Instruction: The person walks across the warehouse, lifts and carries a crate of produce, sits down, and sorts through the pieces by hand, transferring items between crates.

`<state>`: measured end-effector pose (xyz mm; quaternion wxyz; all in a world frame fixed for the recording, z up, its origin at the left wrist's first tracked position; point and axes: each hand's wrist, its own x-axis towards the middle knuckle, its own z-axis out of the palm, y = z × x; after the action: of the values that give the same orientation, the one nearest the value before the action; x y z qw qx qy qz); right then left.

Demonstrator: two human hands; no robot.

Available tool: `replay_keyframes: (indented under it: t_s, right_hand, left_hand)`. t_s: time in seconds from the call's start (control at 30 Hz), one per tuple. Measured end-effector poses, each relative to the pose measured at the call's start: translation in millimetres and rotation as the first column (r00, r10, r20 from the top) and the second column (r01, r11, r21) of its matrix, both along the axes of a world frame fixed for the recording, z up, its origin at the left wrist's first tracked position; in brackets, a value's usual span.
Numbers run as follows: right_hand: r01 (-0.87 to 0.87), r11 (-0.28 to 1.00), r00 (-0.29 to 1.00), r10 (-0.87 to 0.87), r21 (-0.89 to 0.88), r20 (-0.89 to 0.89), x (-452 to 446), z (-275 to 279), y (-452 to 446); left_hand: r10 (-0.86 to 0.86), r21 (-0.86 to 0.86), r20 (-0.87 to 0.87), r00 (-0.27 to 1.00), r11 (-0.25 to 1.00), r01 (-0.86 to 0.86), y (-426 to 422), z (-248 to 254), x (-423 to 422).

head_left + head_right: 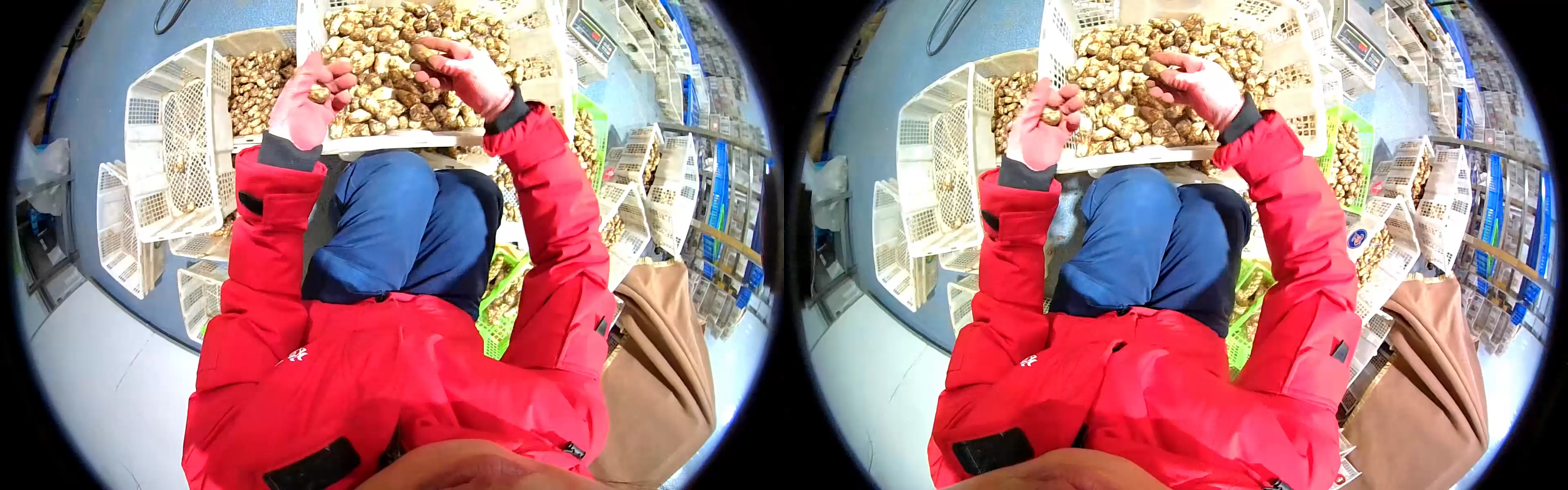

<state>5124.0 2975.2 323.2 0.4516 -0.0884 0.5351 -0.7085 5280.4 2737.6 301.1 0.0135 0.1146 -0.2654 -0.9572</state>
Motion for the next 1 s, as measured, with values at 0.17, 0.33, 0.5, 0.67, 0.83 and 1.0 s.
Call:
replay_keyframes:
  t_s: [0.17, 0.33, 0.5, 0.67, 0.83, 1.0]
  right_hand:
    - [0.016, 0.991, 0.999, -0.022, -0.130, -0.044, 31.5, 39.3, -1.3]
    - [-0.007, 0.951, 0.992, 0.046, -0.310, 0.121, 54.9, 61.4, -16.2]
    - [-0.029, 0.937, 0.997, 0.054, -0.347, 0.063, 56.0, 44.7, -12.7]
    - [0.114, 0.993, 0.963, -0.101, 0.038, -0.250, 62.3, 41.4, -12.0]
    - [0.066, 0.990, 0.882, 0.001, 0.125, -0.471, 73.4, 49.0, -15.5]
    - [0.023, 0.977, 0.864, 0.088, 0.214, -0.496, 72.4, 39.8, -6.0]
  left_hand:
    - [-0.185, -0.070, 0.122, 0.975, 0.978, 0.194, 38.1, 26.4, -1.7]
    - [-0.229, 0.060, -0.006, 0.974, 0.972, 0.228, 47.6, 23.7, -4.2]
    - [-0.209, 0.100, -0.020, 0.978, 0.973, 0.210, 48.6, 24.4, -8.2]
    - [-0.155, -0.047, -0.023, 0.988, 0.987, 0.154, 52.9, 8.6, -5.1]
    - [-0.213, -0.119, -0.013, 0.977, 0.970, 0.210, 54.0, 7.5, -4.7]
    - [-0.211, -0.166, 0.065, 0.975, 0.961, 0.219, 52.2, 7.2, -4.6]
